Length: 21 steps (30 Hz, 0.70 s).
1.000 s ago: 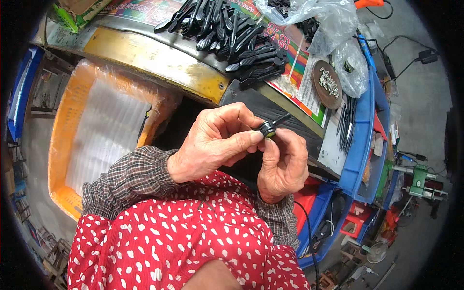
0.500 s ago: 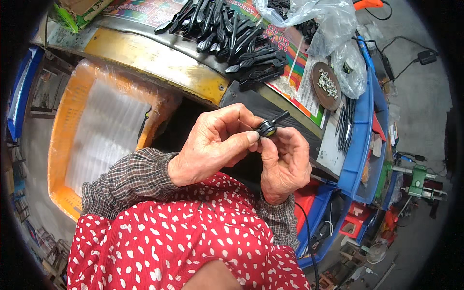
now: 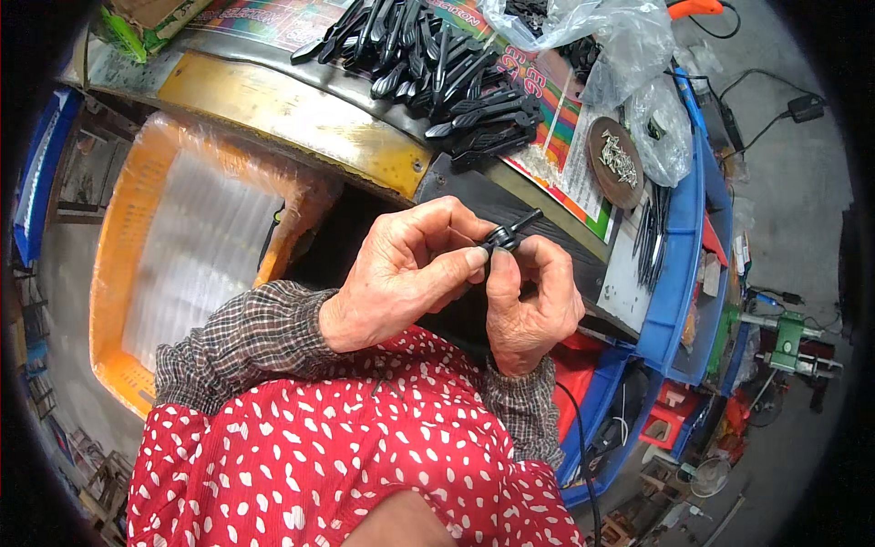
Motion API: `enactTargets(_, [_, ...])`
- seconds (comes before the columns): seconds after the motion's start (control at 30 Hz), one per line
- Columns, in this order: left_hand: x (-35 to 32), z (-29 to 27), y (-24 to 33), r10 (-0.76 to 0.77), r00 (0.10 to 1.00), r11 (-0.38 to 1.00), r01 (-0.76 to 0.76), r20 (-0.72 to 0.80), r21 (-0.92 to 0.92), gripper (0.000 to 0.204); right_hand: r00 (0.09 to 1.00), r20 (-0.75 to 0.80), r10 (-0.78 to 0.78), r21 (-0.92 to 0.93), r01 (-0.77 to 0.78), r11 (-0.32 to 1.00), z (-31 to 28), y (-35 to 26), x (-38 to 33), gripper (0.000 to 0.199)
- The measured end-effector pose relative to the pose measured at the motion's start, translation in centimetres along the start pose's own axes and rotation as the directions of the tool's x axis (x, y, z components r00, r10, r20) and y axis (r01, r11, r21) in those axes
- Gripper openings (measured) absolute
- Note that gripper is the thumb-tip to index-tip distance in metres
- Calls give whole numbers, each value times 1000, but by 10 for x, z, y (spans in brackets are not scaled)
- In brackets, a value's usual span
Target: The person assembles small black plastic parts by hand, then places the assembled parts into a yellow bin.
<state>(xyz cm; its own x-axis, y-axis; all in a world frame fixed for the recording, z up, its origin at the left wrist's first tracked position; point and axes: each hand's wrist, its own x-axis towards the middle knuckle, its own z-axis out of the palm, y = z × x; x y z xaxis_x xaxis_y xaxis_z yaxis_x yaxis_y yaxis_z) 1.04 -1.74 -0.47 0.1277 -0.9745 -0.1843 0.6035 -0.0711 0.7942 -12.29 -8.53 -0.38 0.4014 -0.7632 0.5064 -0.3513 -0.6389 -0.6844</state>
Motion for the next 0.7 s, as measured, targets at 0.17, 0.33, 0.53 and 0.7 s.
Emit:
enactTargets(0.17, [0, 1, 1, -18, 1000, 1000, 18, -14, -3, 14, 996, 35, -88, -84, 90, 992, -1, 5, 3, 22])
enactTargets(0.33, [0, 1, 3, -14, 1000, 1000, 13, -25, -14, 13, 997, 50, -62, -21, 63, 998, -1, 5, 3, 23])
enactTargets(0.53, [0, 1, 2, -10, 1000, 1000, 10, -21, -13, 13, 990, 117, 84, 56, -91, 994, -5, 1, 3, 22])
enactTargets(0.7, [0, 1, 1, -17, 1000, 1000, 17, -26, -20, 13, 990, 134, 53, 30, -58, 998, -7, 4, 5, 23])
